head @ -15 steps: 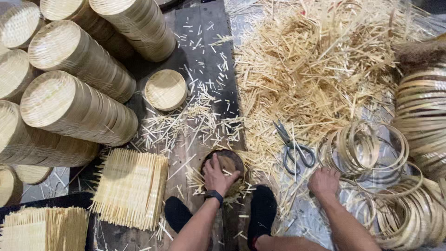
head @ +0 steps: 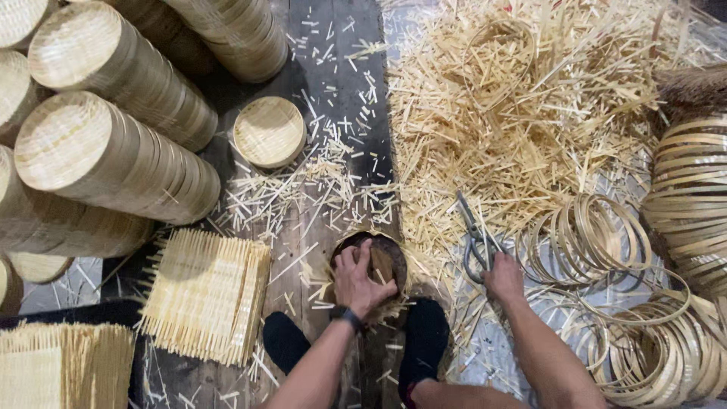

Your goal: The person trims excess bamboo strips from a woven base using shears and then fits a circular bamboo rim onto the base by hand.

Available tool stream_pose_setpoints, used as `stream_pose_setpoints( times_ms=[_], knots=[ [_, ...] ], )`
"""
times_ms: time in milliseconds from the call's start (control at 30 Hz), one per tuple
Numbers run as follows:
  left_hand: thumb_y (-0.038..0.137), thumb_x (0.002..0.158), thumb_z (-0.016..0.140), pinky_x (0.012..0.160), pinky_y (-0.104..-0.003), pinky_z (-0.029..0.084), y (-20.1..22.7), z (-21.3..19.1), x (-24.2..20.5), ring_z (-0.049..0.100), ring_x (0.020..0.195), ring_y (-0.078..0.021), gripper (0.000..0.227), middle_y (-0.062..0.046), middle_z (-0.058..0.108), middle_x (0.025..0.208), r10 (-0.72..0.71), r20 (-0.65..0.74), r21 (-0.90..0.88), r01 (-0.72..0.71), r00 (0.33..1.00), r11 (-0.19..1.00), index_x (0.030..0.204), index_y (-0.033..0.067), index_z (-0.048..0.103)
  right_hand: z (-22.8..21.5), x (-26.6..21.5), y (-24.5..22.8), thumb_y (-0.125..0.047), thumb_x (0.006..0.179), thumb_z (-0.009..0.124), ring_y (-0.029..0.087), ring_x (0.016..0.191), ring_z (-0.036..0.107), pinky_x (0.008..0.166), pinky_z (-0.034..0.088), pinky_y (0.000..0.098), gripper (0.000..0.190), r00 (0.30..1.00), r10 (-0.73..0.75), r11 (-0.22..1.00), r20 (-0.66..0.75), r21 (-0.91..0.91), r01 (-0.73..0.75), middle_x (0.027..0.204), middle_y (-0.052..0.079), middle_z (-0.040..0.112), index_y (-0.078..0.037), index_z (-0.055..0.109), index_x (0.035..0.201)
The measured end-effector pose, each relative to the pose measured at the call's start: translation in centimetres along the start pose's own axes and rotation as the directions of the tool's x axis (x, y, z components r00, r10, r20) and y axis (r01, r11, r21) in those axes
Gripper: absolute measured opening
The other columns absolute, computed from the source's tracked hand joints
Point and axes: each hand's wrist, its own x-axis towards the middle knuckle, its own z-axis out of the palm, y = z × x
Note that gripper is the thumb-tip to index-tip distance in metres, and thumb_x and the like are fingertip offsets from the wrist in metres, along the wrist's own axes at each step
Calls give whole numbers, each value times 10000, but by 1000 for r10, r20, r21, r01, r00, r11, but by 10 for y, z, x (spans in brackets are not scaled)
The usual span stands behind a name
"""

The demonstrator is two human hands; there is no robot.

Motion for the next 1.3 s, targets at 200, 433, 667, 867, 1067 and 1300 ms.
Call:
stream_pose_setpoints(
  times_ms=[200,433,667,867,1067,1300],
  knots=[
    [503,560,922,1055,-594,397,-25,-2,21,362,1353,-466,1194,-218,350,1502,221,282,184,-278,934,943,1548,199,326,14,-1,3,-68,687,678,417,761,754,713,654,533,516,877,90,664,473,627,-407,935,252,733,-31,590,1194],
    [556,705,869,1094,-601,348,-32,56,-12,371,1327,-529,1161,-338,304,1509,-13,-176,74,26,984,997,1578,51,294,-9,-70,-23,-452,838,772,337,808,700,780,555,453,521,975,-137,963,178,256,88,887,218,720,-3,679,1086],
    [499,661,880,1076,-622,313,-16,66,-5,391,1286,-495,1113,-293,339,1486,165,-198,36,-161,966,986,1559,125,339,-42,-72,-110,-432,780,739,419,1019,600,901,498,515,605,895,-436,900,-91,-52,433,1069,254,621,26,616,1155],
    [466,628,884,1100,-600,298,-26,60,-3,409,1283,-473,1099,-272,366,1479,228,-185,-1,-232,956,973,1553,153,380,-45,-49,-98,-386,863,660,362,879,652,786,553,504,422,893,-449,872,-19,-227,433,946,209,638,3,656,1029],
    [429,574,895,1111,-596,300,-28,59,1,391,1302,-484,1121,-271,365,1477,308,-138,-32,-315,941,949,1542,142,408,-50,-45,-123,-527,843,659,334,811,643,729,550,493,558,870,-488,839,-75,-316,443,856,203,630,18,645,961],
    [332,532,915,1157,-556,321,-44,39,8,383,1333,-466,1111,-236,394,1496,469,-28,-80,-470,883,879,1523,146,447,-50,-19,-82,-562,952,564,259,834,664,790,580,452,507,929,-300,920,217,-192,342,961,126,644,-77,652,1074]
  ],
)
